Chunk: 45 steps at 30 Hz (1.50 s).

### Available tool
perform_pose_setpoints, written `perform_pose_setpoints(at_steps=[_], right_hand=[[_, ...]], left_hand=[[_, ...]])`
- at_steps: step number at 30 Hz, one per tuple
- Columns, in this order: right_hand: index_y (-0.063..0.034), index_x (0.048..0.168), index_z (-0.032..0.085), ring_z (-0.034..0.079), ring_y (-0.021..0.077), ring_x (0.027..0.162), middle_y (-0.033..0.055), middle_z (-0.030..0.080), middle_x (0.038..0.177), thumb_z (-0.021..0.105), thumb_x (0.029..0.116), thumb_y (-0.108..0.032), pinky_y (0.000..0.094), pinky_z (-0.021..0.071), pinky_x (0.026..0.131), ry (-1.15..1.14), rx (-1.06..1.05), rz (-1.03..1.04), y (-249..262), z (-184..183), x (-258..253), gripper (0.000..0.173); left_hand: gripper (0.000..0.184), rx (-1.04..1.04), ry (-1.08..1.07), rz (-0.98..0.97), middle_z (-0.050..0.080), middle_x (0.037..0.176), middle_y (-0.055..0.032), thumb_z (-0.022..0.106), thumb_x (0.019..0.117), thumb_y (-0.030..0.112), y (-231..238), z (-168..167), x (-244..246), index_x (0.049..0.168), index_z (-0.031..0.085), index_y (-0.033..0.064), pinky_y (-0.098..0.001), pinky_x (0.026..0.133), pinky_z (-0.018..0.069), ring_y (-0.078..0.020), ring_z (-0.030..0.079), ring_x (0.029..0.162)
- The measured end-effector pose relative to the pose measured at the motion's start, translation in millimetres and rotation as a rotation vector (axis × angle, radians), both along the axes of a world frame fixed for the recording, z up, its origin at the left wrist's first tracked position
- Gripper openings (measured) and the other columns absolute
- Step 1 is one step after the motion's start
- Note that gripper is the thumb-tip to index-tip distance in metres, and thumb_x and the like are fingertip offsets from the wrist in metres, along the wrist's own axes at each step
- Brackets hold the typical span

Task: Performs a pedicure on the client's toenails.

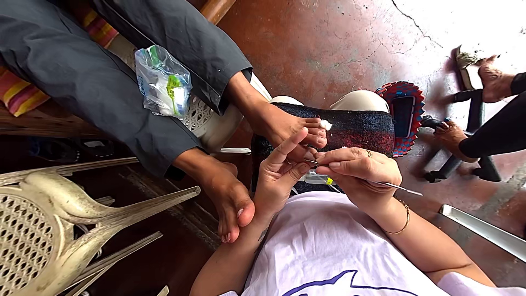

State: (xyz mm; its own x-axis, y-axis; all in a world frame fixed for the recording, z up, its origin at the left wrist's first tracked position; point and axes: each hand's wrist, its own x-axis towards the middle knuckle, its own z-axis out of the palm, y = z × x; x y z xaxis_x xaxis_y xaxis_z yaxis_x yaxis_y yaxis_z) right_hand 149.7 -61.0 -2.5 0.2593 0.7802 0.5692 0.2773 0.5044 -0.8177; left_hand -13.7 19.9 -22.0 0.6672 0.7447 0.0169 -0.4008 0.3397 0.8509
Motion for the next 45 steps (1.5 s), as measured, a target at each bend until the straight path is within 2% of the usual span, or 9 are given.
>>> perform_pose_setpoints(at_steps=[4,10,15,26,34,45], right_hand=[[0.0002,0.093,0.064,0.075,0.0172,0.095,0.0122,0.075,0.099,0.073,0.0921,0.004,0.0293,0.0638,0.083,0.018,-0.032,0.01,-2,7,0,0.009],[0.0021,0.084,0.066,0.072,0.0109,0.087,0.0102,0.074,0.093,0.073,0.0876,0.007,0.0222,0.0613,0.075,-0.001,-0.208,-0.019,-1,31,0,0.01],[0.0015,0.082,0.071,0.072,0.0095,0.083,0.0087,0.075,0.089,0.075,0.0847,0.005,0.0215,0.0604,0.073,-0.051,-0.269,-0.039,6,40,1,0.006],[0.0022,0.082,0.069,0.074,0.0137,0.089,0.0112,0.076,0.091,0.077,0.0855,0.005,0.026,0.0614,0.08,-0.077,-0.11,0.022,9,24,5,0.009],[0.002,0.084,0.067,0.074,0.0158,0.091,0.0131,0.076,0.093,0.077,0.0872,0.004,0.0273,0.0618,0.081,-0.098,-0.021,0.015,7,11,4,0.01],[0.0007,0.088,0.065,0.074,0.02,0.1,0.0134,0.075,0.097,0.074,0.0913,0.002,0.0331,0.0624,0.088,-0.24,0.097,-0.019,3,-1,4,0.01]], left_hand=[[0.052,-0.008,0.0,0.005,0.068,0.126,-0.0043,0.066,0.0958,0.002,0,1,0,0.143,0.06,0.0219,-0.0318,0.097,0.0565,-0.0139,0.067,0.11],[0.052,-0.008,0.014,-0.005,0.069,0.125,-0.0038,0.066,0.0956,0.001,-1,1,-1,0.143,0.06,0.0225,-0.0307,0.097,0.0561,-0.0131,0.067,0.11],[0.053,-0.015,0.019,0.001,0.068,0.127,-0.0035,0.066,0.095,0.0,-1,0,-1,0.143,0.06,0.0222,-0.0296,0.096,0.0561,-0.0124,0.067,0.109],[0.053,-0.048,-0.01,0.0,0.067,0.126,-0.0042,0.066,0.0953,0.0,-1,2,-2,0.143,0.06,0.0215,-0.0307,0.097,0.0556,-0.0128,0.066,0.11],[0.054,-0.049,-0.019,-0.007,0.067,0.127,-0.0059,0.065,0.0952,-0.001,-1,2,-2,0.144,0.059,0.0205,-0.0325,0.098,0.0559,-0.0147,0.066,0.11],[0.052,-0.063,-0.029,-0.003,0.068,0.126,-0.0063,0.065,0.0957,-0.001,0,4,-1,0.143,0.06,0.0197,-0.0324,0.098,0.056,-0.0144,0.067,0.11]])
